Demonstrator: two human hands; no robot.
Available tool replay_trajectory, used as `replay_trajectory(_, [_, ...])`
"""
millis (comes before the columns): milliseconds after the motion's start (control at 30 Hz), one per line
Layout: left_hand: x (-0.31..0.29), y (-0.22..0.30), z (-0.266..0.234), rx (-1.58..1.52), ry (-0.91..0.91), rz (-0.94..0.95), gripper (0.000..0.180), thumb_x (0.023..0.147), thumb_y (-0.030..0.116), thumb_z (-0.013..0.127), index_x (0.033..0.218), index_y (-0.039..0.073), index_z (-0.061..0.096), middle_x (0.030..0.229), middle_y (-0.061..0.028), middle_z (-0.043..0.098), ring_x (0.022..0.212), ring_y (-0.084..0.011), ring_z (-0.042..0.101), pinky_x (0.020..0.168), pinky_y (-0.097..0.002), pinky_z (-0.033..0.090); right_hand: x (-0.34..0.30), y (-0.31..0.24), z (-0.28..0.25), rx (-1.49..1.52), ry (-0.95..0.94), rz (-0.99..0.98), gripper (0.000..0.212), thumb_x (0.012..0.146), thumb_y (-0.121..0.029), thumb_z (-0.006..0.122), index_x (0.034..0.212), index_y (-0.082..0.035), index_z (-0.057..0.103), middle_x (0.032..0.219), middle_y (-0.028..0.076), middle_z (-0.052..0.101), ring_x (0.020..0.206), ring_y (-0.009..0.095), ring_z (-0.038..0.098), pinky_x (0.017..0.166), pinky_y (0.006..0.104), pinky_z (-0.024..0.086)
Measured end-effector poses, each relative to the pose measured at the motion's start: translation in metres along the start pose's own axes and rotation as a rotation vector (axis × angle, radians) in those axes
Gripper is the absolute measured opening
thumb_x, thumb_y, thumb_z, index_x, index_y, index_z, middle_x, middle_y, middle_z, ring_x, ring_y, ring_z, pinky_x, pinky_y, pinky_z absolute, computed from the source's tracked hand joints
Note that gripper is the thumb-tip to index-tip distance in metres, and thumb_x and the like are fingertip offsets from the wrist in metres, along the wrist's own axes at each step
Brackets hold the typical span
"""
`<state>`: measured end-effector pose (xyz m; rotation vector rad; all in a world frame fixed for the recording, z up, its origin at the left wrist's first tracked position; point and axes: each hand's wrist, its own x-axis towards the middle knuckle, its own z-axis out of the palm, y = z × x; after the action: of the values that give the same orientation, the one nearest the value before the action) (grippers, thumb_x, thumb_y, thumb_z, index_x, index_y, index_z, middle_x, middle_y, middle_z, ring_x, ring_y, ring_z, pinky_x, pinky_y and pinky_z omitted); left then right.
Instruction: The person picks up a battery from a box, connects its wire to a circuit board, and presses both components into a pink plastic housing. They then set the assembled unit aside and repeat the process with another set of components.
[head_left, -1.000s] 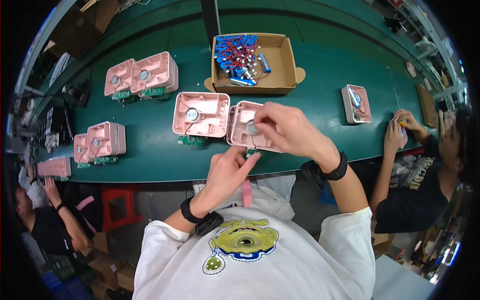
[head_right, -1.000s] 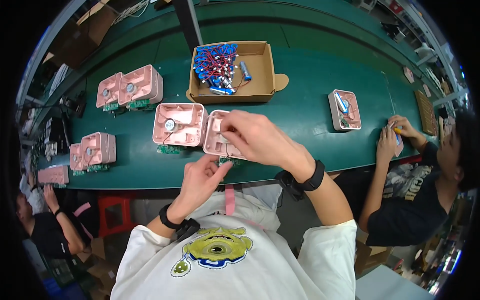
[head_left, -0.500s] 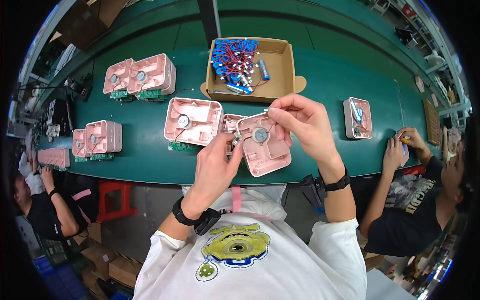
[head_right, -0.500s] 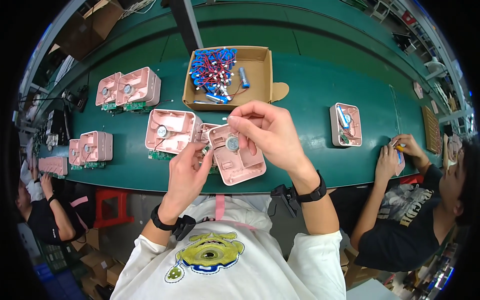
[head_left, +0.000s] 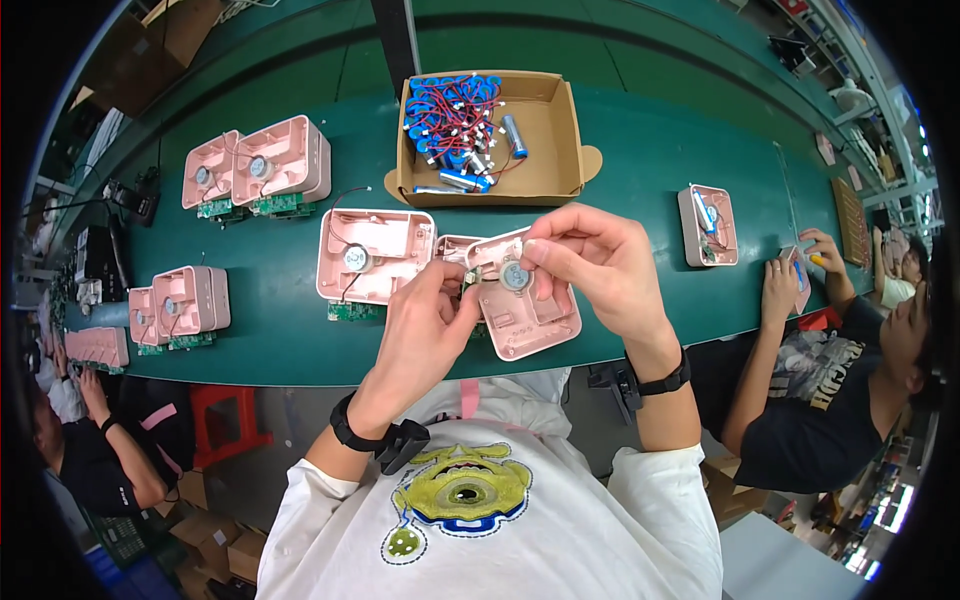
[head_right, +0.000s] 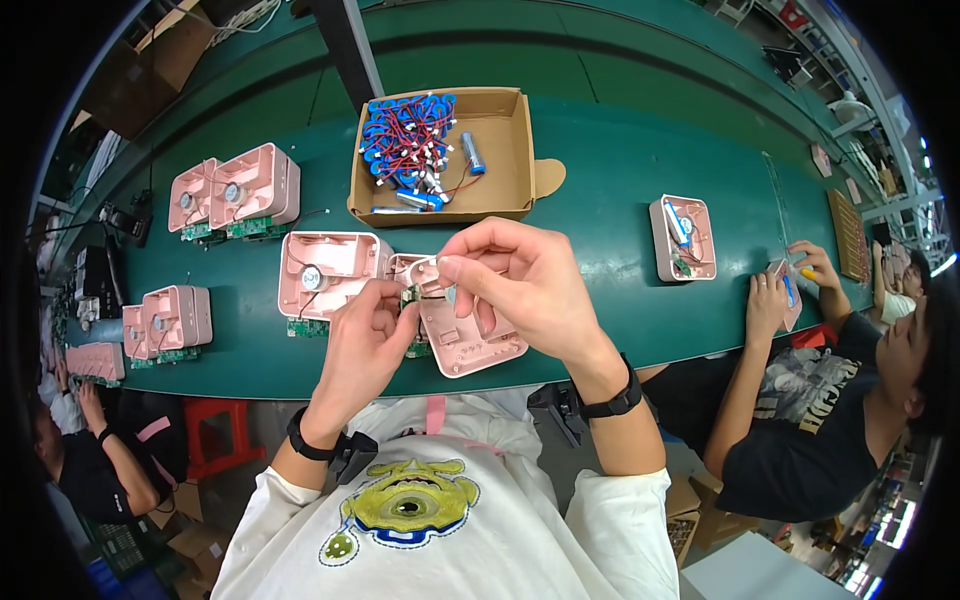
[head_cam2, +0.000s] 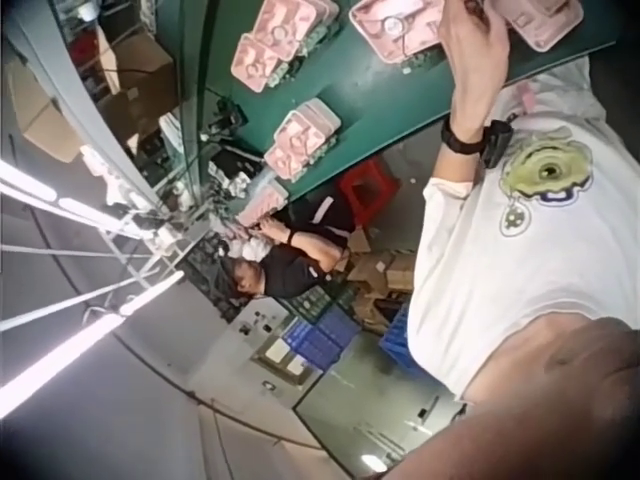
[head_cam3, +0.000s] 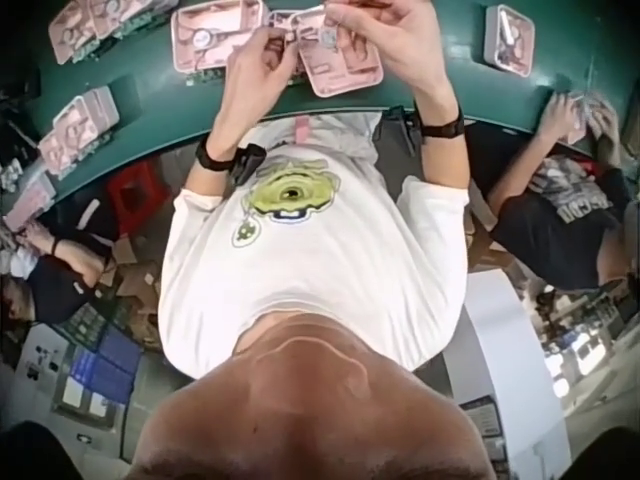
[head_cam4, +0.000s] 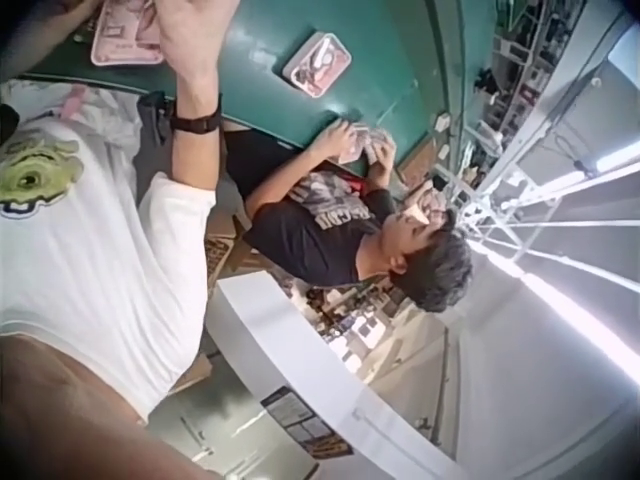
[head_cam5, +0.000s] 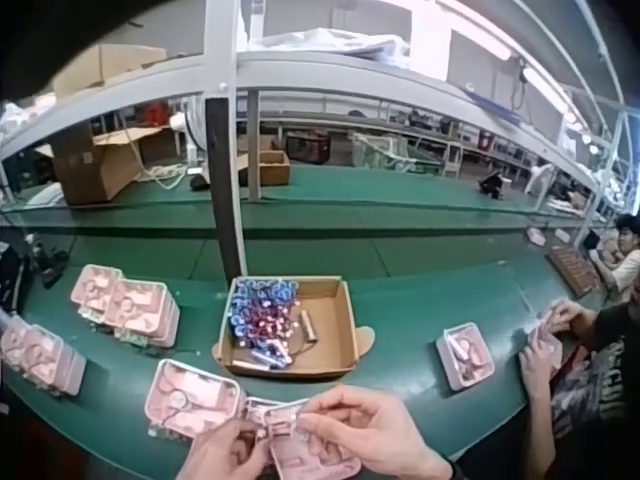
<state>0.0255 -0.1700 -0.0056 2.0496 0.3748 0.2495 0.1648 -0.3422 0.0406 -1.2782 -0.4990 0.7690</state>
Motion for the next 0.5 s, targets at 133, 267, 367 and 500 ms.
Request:
replay_trajectory(133, [0.000, -0.001, 0.002, 0.003, 0.032, 0.027, 0.017, 0.095, 0.007, 0.074, 0.103, -0.005, 0.065, 0.063, -0.0099, 0.060, 0.049, -0.0171, 0.053, 0.053, -0.0345, 0.045, -0.002, -0.001, 0.004, -0.040, 0.046, 0.030, 0.010, 0.103, -0.003, 0.065, 0.107, 0.006, 0.067, 0.091, 0.010, 0.073, 0.068, 0.008, 0.066, 0.051, 0.0210, 0.051])
replay_trajectory(267, [0.002, -0.002, 0.003, -0.003, 0.057, 0.040, 0.017, 0.094, 0.007, 0.074, 0.104, -0.004, 0.066, 0.069, -0.0116, 0.062, 0.050, -0.0176, 0.053, 0.054, -0.0350, 0.045, -0.003, 0.007, 0.004, -0.148, 0.090, 0.007, 0.012, 0.106, -0.006, 0.063, 0.108, 0.005, 0.067, 0.091, 0.008, 0.072, 0.067, 0.007, 0.063, 0.053, 0.0208, 0.048])
replay_trajectory(367, [0.003, -0.001, 0.001, 0.033, 0.043, 0.012, 0.017, 0.094, 0.006, 0.074, 0.105, -0.004, 0.066, 0.073, -0.0124, 0.064, 0.051, -0.0180, 0.054, 0.054, -0.0349, 0.046, -0.003, 0.010, 0.004, -0.244, 0.118, -0.032, 0.013, 0.107, -0.008, 0.062, 0.107, 0.004, 0.067, 0.090, 0.006, 0.072, 0.066, 0.005, 0.060, 0.054, 0.0211, 0.046])
replay_trajectory(500, [0.004, -0.001, 0.001, 0.075, 0.070, 0.098, 0.017, 0.094, 0.006, 0.074, 0.104, -0.005, 0.066, 0.075, -0.0126, 0.064, 0.051, -0.0184, 0.055, 0.054, -0.0348, 0.046, -0.001, 0.013, 0.007, -0.439, 0.151, -0.084, 0.014, 0.106, -0.009, 0.063, 0.105, 0.004, 0.068, 0.086, 0.005, 0.072, 0.064, 0.006, 0.058, 0.055, 0.0234, 0.045])
